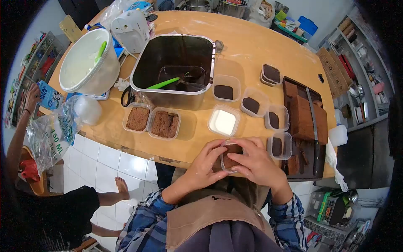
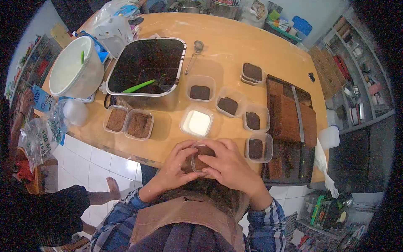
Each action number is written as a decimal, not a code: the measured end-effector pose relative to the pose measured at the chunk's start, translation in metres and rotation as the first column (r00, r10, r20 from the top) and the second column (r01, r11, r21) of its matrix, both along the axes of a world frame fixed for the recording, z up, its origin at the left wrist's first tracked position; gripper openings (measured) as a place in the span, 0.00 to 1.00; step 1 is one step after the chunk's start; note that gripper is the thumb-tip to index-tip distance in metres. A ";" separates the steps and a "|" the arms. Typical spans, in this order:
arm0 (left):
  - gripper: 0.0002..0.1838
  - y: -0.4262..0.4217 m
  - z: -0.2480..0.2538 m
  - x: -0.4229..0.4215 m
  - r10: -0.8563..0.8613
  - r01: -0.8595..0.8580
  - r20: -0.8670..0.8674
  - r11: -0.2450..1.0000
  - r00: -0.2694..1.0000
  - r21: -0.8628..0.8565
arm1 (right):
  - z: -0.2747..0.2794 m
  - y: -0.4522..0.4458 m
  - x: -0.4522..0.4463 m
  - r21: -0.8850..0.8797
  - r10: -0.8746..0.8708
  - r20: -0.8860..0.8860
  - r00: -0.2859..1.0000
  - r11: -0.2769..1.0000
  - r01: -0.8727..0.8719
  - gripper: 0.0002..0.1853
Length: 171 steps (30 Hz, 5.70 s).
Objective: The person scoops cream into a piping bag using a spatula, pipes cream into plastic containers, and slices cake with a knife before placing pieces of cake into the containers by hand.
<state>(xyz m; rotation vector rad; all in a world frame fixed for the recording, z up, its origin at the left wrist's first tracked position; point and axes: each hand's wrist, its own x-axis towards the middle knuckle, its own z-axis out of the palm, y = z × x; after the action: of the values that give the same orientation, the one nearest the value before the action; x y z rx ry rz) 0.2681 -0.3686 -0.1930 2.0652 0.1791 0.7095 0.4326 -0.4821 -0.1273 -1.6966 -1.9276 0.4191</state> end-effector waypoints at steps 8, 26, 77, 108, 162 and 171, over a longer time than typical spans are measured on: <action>0.34 0.000 0.003 -0.001 0.006 -0.006 -0.015 1.000 1.000 -0.019 | -0.005 -0.005 -0.001 -0.007 -0.079 0.037 0.996 0.997 0.079 0.16; 0.34 0.000 0.004 -0.001 0.013 -0.013 -0.043 1.000 0.999 -0.006 | -0.010 -0.017 -0.018 0.114 -0.072 -0.074 0.995 0.990 0.081 0.22; 0.37 -0.008 0.004 0.005 0.042 -0.041 -0.016 0.999 0.999 0.025 | -0.022 -0.037 -0.039 0.170 -0.548 -0.114 0.829 0.811 0.559 0.28; 0.35 -0.006 0.003 0.006 0.016 -0.009 -0.075 0.996 0.997 0.088 | -0.019 -0.062 0.347 0.006 -0.989 0.064 0.137 0.137 0.990 0.18; 0.39 -0.023 0.003 -0.003 0.201 -0.231 0.134 0.935 0.970 0.269 | 0.013 -0.155 0.118 -0.052 -0.921 0.232 0.312 0.309 0.950 0.23; 0.23 -0.094 0.058 0.071 -0.418 0.390 0.049 0.880 0.907 0.271 | -0.015 -0.189 0.116 0.235 -0.976 -0.066 0.209 0.188 0.954 0.20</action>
<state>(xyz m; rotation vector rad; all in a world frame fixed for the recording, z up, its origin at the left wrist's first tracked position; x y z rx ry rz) 0.3392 -0.4630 -0.1355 2.2023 -0.4194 0.5995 0.5484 -0.6706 -0.1427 -2.3672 -0.4840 -0.4149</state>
